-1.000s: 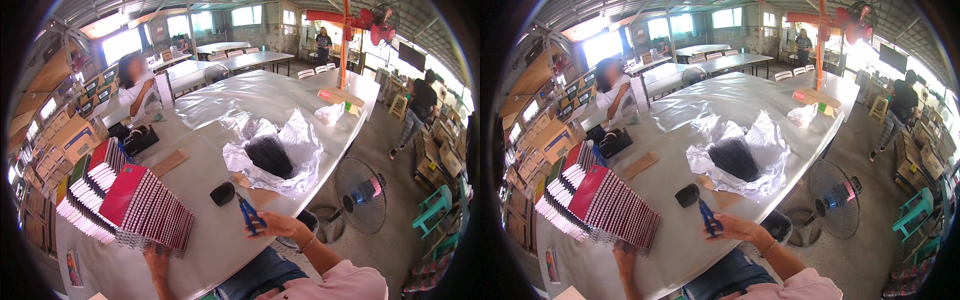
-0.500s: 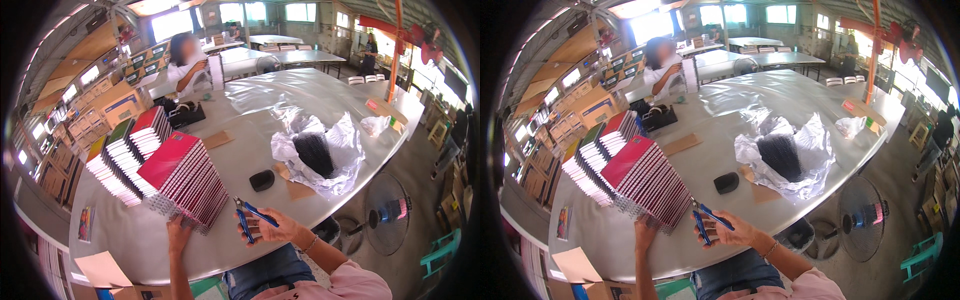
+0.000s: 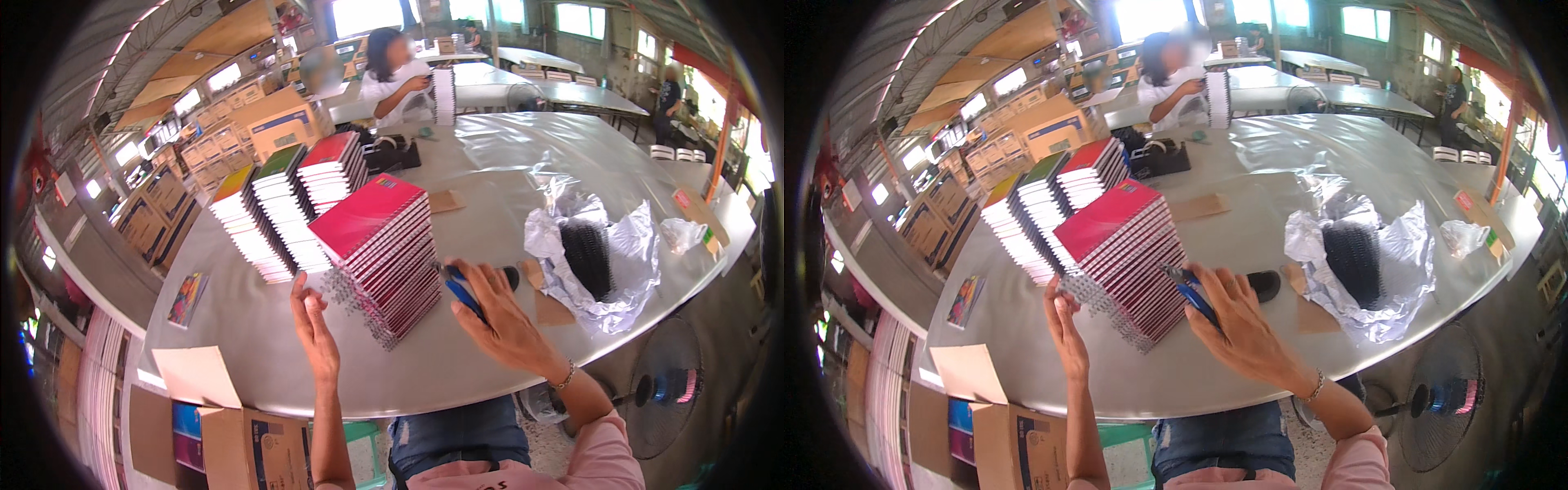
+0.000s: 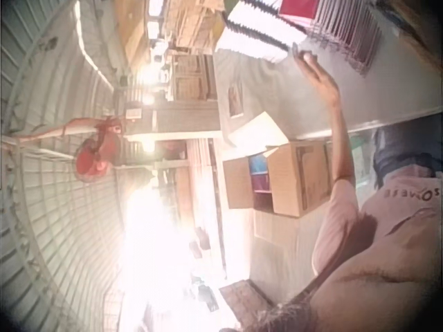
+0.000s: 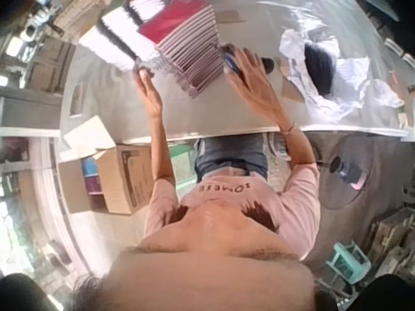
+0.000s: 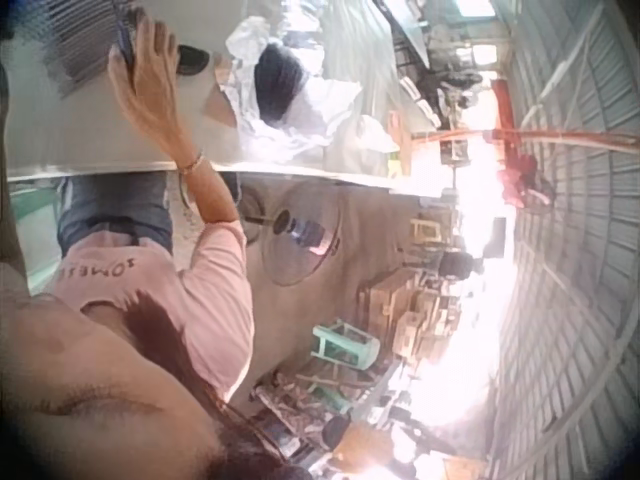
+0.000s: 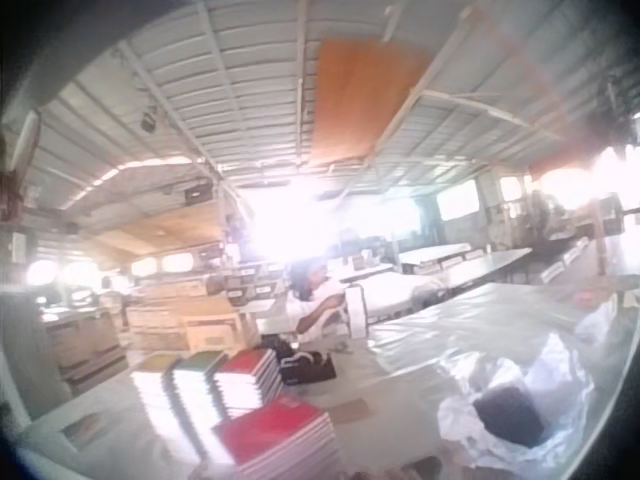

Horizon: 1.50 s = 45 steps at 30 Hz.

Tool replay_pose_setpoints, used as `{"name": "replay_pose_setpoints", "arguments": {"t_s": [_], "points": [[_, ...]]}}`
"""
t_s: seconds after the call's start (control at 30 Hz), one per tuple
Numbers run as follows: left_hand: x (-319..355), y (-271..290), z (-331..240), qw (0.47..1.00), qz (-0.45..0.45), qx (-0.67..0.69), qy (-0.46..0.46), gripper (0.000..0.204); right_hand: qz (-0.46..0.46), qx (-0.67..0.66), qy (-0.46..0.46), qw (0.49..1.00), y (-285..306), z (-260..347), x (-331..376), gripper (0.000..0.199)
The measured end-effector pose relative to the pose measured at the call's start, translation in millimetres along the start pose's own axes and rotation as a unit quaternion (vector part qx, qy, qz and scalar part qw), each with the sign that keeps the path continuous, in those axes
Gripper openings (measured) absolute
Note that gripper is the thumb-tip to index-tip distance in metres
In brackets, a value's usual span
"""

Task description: The person trims and crimps the ends of spiral wire bindings on a stack of notebooks using pliers.

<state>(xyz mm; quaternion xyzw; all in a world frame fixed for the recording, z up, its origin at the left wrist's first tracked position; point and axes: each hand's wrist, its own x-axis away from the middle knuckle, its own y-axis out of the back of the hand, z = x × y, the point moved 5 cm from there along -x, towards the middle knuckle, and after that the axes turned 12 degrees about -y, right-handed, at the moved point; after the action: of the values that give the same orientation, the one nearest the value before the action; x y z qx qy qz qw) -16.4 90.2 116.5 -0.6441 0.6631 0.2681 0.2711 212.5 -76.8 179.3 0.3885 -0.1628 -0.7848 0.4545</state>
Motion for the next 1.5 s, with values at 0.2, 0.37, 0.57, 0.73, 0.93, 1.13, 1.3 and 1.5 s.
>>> {"name": "replay_pose_setpoints", "arguments": {"t_s": [0.2,0.37,0.57,0.73,0.93,1.13,1.3,1.5], "points": [[-7.9,-18.5,-67.1,0.994,0.012,0.028,-0.100,0.045,-0.037,0.027,0.020,0.999,-5.6,35.2,-19.2,0.050],[-14.4,-16.8,-65.3,0.992,-0.013,0.013,-0.126,0.058,-0.112,-0.132,-0.030,0.985,-19.6,19.4,-37.9,0.049],[-59.6,-29.4,-55.3,0.987,-0.023,0.157,-0.032,0.077,-0.298,-0.162,-0.020,0.941,-19.8,3.3,-86.0,0.050],[-89.8,-42.8,-61.2,0.990,0.018,0.141,-0.016,0.080,-0.325,-0.213,-0.002,0.922,-28.4,12.0,-125.9,0.052],[-97.8,-58.2,-44.2,0.981,0.038,0.186,0.037,0.078,-0.344,-0.255,-0.010,0.903,-43.9,7.3,-136.7,0.051],[-102.2,-65.6,-35.8,0.970,0.096,0.214,0.059,0.064,-0.361,-0.244,-0.001,0.900,-48.7,6.0,-140.6,0.051],[-99.5,-60.9,-28.4,0.957,0.097,0.266,0.058,0.079,-0.424,-0.190,0.021,0.885,-42.9,1.3,-123.4,0.052],[-82.2,-71.4,-15.5,0.939,0.055,0.332,0.072,0.081,-0.420,-0.121,0.072,0.896,-48.7,22.8,-118.4,0.061]]}}
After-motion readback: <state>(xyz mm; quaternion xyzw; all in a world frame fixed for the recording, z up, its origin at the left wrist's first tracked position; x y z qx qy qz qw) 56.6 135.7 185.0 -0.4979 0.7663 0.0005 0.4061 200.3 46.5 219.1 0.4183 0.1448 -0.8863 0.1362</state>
